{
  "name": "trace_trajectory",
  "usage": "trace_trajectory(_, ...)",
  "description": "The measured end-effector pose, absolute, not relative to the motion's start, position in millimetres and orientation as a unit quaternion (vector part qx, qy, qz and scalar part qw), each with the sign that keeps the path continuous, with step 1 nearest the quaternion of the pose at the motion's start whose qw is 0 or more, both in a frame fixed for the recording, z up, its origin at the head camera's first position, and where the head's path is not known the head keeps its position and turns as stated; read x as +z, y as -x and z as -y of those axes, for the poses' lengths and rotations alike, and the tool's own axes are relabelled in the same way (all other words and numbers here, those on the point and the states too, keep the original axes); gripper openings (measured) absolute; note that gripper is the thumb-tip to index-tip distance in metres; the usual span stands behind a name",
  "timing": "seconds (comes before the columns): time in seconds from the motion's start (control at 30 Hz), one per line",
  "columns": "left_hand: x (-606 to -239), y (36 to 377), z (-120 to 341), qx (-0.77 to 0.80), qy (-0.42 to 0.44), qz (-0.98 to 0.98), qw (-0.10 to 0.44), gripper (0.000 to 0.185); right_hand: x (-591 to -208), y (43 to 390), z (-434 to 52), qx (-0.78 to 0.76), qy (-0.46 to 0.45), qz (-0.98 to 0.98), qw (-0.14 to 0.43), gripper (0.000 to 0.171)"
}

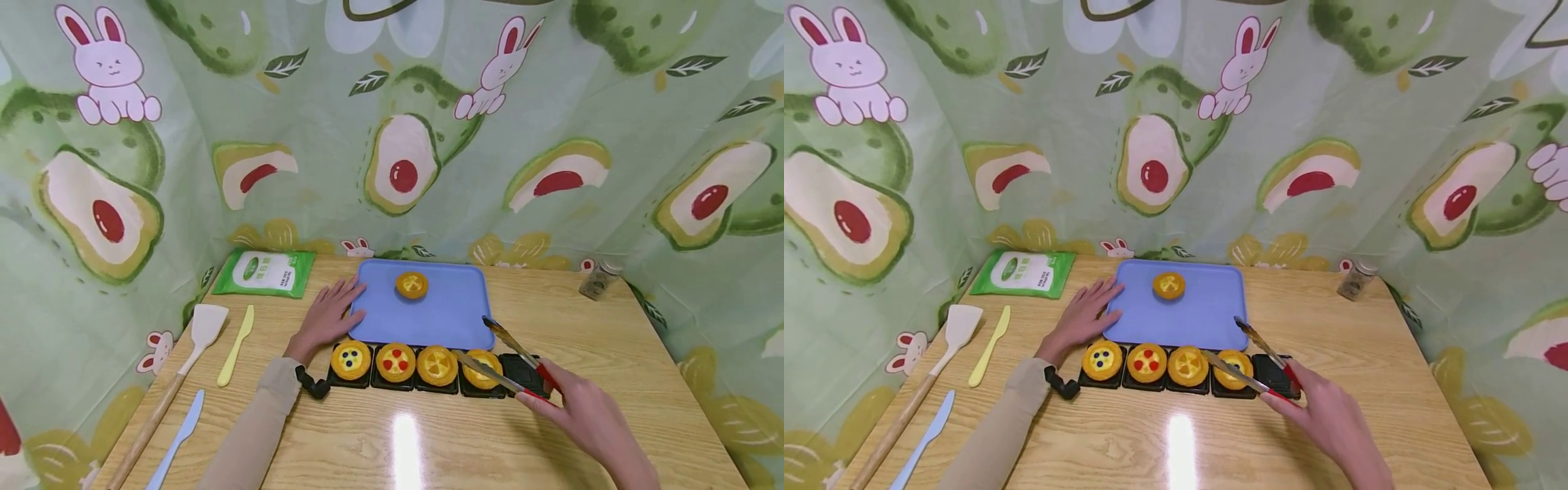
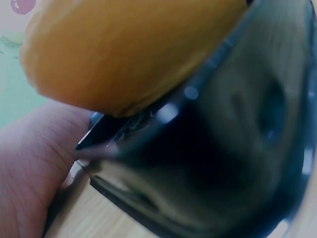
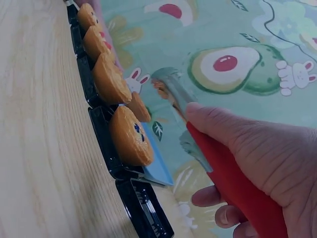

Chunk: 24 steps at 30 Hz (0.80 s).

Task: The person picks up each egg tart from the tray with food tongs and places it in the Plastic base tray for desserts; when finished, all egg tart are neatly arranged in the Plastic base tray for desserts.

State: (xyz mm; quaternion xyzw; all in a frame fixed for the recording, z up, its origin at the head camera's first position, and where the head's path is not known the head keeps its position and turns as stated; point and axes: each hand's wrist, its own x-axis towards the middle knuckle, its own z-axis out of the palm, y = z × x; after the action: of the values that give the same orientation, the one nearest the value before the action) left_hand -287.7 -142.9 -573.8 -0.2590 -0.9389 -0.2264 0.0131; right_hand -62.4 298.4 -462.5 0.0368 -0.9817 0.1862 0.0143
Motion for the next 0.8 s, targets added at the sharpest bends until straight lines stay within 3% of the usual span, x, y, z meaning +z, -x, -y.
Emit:
trace_trajectory(0.2,-574,287,143,-0.226,0.261,0.938,0.014,0.069,-462,76,-296,0.185,-0.041,0.982,0.023,0.053)
trace_trajectory(0.43,-573,287,144,-0.231,0.264,0.936,0.019,0.069,-459,94,-291,0.218,-0.016,0.976,-0.004,0.075)
trace_trajectory(0.8,-569,284,143,-0.232,0.264,0.936,0.021,0.068,-470,122,-278,0.168,-0.077,0.981,0.06,0.053)
